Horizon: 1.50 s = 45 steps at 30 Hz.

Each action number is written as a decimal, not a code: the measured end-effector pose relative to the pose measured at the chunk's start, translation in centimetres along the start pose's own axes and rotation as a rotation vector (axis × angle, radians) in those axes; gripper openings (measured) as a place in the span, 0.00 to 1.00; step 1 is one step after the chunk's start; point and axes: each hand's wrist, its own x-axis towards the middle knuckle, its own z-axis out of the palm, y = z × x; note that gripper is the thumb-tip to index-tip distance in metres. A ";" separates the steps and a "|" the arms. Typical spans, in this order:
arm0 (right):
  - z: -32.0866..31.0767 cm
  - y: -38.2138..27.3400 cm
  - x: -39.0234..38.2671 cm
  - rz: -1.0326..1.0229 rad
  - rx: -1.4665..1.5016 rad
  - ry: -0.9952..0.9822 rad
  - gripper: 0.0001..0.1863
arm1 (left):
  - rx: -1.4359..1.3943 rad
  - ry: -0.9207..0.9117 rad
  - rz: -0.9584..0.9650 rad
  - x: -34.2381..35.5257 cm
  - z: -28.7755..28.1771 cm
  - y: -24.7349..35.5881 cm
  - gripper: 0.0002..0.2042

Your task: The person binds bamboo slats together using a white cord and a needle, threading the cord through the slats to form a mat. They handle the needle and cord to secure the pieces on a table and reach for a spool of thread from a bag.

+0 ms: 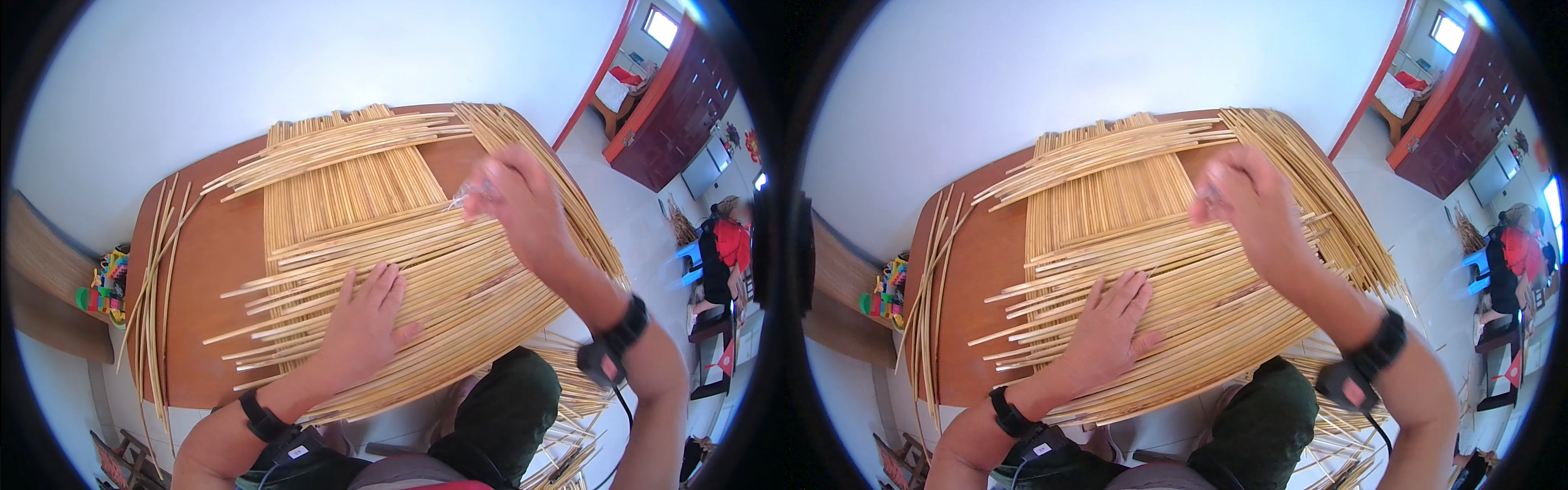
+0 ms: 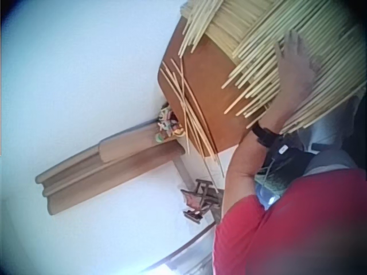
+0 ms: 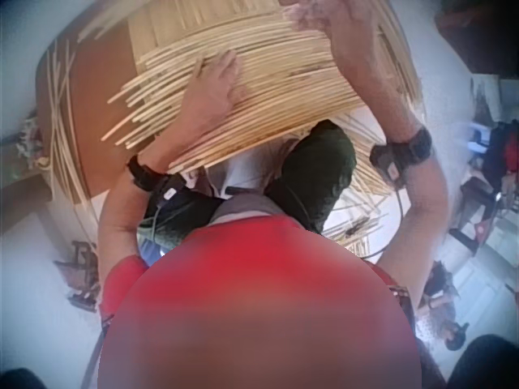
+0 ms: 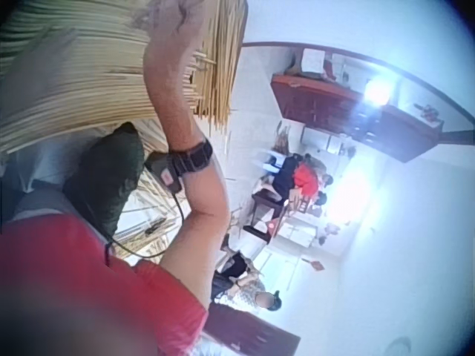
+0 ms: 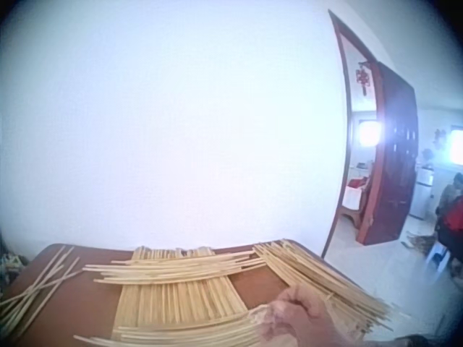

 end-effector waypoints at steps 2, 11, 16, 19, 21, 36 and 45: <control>-1.5 -1.1 -4.9 0.081 -0.100 0.072 0.09 | -0.036 0.088 0.008 0.3 -0.1 -0.6 0.27; -0.4 -0.8 -12.1 -0.230 -0.695 0.059 0.15 | -0.122 0.304 -0.032 2.4 -1.7 -3.7 0.08; 2.9 0.8 -11.5 0.284 -0.228 -0.045 0.18 | -0.074 0.173 -0.066 2.7 -2.0 -4.1 0.08; 5.2 3.4 -10.1 0.425 0.078 0.098 0.18 | -0.038 0.092 -0.051 3.3 -2.5 -4.5 0.07; 6.2 5.0 -9.5 0.308 0.020 0.100 0.15 | -0.031 0.031 -0.046 3.9 -2.7 -4.7 0.07; 6.4 9.6 -6.9 0.504 -0.114 0.159 0.08 | 0.063 -0.105 0.059 5.8 -2.4 -4.7 0.05; 6.6 10.2 -6.8 0.554 -0.001 0.216 0.06 | -0.338 -0.152 -0.143 5.7 -3.3 -5.0 0.08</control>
